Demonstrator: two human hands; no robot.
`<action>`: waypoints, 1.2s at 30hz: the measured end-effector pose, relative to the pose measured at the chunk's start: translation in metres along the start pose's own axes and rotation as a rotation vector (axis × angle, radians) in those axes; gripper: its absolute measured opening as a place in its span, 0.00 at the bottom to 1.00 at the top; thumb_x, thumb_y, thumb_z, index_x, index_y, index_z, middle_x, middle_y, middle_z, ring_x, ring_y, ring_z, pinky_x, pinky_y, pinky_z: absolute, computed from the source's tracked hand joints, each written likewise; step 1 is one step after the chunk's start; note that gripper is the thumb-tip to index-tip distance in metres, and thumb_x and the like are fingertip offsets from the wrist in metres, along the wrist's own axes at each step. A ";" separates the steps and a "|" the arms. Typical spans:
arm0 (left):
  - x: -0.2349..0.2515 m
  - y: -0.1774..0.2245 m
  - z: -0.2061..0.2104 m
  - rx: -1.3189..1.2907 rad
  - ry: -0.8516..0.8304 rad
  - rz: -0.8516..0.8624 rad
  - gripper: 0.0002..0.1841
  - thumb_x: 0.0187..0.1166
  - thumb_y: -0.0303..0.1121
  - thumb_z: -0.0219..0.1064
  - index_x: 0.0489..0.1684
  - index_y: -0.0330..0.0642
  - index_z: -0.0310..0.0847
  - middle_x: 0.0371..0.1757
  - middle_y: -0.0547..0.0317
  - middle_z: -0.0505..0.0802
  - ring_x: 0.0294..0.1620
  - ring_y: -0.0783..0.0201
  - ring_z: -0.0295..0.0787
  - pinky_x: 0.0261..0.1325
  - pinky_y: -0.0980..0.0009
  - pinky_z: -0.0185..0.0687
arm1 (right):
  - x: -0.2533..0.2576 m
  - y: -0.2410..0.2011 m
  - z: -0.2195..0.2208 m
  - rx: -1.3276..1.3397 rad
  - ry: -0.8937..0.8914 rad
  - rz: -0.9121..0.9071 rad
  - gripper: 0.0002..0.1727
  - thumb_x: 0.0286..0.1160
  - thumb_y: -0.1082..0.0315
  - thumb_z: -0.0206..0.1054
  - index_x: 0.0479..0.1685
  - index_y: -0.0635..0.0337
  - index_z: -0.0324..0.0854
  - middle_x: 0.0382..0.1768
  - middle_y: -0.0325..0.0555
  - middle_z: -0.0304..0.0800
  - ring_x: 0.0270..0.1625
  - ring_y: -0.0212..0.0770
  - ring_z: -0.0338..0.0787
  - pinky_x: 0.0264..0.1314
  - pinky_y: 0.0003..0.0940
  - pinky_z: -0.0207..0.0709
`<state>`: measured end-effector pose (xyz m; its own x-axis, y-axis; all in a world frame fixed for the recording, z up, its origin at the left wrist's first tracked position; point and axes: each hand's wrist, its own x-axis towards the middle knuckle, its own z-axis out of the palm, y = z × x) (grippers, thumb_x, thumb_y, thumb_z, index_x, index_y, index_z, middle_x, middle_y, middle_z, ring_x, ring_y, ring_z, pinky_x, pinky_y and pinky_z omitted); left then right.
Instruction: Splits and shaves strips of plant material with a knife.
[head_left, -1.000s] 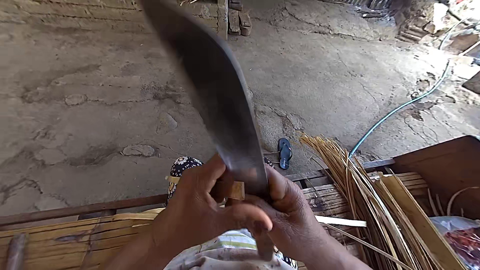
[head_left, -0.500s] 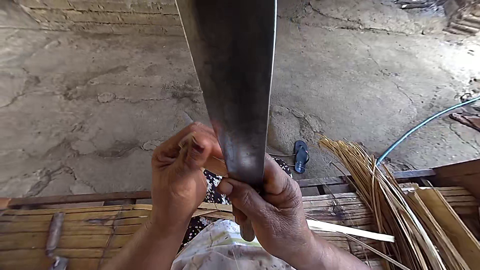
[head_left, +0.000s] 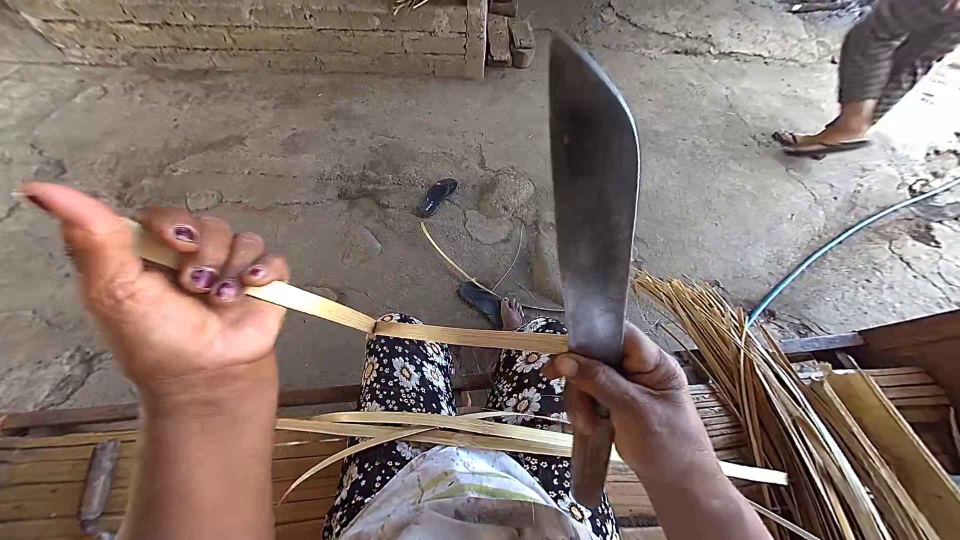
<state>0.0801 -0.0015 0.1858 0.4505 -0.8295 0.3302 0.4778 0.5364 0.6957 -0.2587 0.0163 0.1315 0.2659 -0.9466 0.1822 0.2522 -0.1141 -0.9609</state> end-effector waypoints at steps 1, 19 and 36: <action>0.005 0.005 -0.010 0.010 0.010 0.029 0.41 0.87 0.65 0.16 0.16 0.53 0.70 0.09 0.71 0.69 0.09 0.74 0.65 0.15 0.80 0.65 | 0.000 0.002 -0.009 -0.006 0.046 0.037 0.06 0.77 0.74 0.68 0.48 0.57 0.84 0.34 0.43 0.96 0.16 0.26 0.82 0.16 0.20 0.78; 0.002 -0.031 0.004 0.443 -0.230 0.082 0.23 0.89 0.55 0.55 0.20 0.58 0.80 0.14 0.78 0.77 0.11 0.80 0.65 0.16 0.83 0.65 | 0.015 -0.030 -0.044 0.087 0.124 -0.173 0.03 0.78 0.67 0.71 0.45 0.50 0.85 0.28 0.42 0.94 0.14 0.28 0.83 0.14 0.23 0.80; 0.084 -0.073 0.044 0.591 -0.271 0.307 0.26 0.95 0.47 0.35 0.39 0.50 0.81 0.15 0.80 0.79 0.15 0.81 0.72 0.21 0.81 0.71 | 0.021 -0.056 -0.100 -0.601 0.380 -0.323 0.14 0.91 0.52 0.58 0.62 0.49 0.77 0.30 0.28 0.92 0.19 0.24 0.84 0.19 0.22 0.82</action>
<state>0.0503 -0.1169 0.1909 0.2590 -0.7050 0.6602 -0.1631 0.6418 0.7493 -0.3605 -0.0269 0.1685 -0.0993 -0.8648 0.4922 -0.3130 -0.4424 -0.8404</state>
